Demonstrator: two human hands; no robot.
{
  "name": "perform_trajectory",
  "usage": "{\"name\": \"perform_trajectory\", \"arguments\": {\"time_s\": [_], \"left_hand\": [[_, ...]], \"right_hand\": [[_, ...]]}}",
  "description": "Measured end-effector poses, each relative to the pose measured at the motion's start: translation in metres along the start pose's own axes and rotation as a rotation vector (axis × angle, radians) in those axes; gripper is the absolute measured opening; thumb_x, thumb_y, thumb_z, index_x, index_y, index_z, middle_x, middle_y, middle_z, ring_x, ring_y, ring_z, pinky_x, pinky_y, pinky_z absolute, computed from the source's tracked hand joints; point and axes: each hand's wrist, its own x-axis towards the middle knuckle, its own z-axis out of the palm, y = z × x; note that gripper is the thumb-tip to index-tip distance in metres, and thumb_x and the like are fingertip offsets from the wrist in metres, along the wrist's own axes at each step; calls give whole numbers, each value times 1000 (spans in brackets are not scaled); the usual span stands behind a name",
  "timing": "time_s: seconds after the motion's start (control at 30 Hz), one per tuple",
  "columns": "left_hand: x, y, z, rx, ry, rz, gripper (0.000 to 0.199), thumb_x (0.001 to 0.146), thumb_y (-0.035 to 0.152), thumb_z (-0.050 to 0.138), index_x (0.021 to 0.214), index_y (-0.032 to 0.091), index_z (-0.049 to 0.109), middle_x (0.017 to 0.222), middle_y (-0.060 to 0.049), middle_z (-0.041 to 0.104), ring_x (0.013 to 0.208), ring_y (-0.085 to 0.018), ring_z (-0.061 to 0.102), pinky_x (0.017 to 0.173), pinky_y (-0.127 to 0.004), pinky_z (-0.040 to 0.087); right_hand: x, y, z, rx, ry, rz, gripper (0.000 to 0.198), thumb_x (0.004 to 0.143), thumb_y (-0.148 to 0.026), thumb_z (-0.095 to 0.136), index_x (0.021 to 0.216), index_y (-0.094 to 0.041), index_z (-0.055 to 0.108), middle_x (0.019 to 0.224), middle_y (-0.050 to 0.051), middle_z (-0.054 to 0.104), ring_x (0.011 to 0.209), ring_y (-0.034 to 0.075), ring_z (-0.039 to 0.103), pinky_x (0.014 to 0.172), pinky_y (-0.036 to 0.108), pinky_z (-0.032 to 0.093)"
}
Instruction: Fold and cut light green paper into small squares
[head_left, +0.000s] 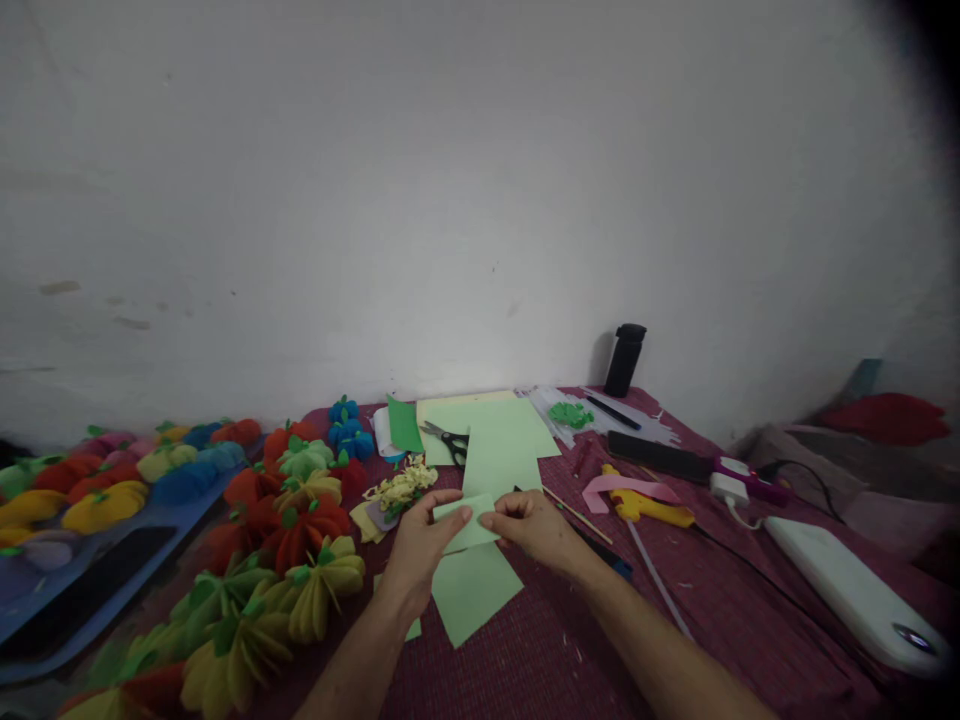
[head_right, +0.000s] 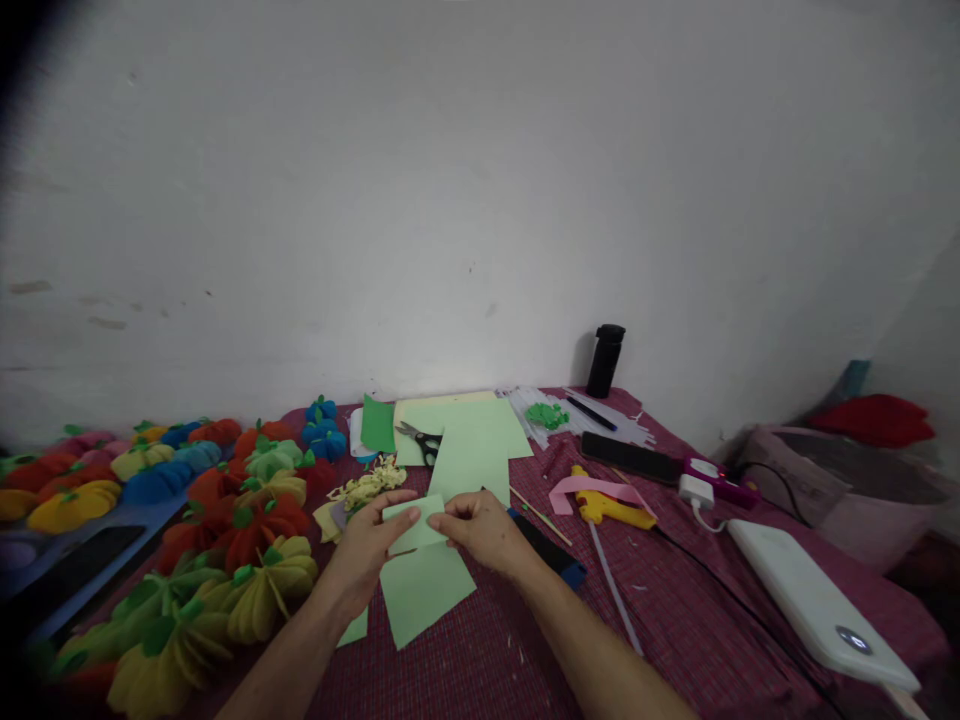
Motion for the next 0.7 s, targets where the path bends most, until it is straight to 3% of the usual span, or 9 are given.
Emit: {"name": "perform_trajectory", "arguments": {"time_s": [0.2,0.7], "left_hand": [[-1,0,2,-17,8,-23,39,55,38,73,79,13,57,55,0,60,43,-12,53,41,-21,39],[3,-8,-3,-33,-10,6,41,57,40,71,85,13,57,56,-1,61,43,-13,54,41,-22,40]], "right_hand": [[-1,0,0,-34,-15,-27,34,71,-40,55,50,-14,50,45,-4,43,41,6,30,40,19,21],[0,3,0,-21,-18,-20,32,69,-41,58,51,-14,53,44,-5,45,41,6,32,41,20,23]]}}
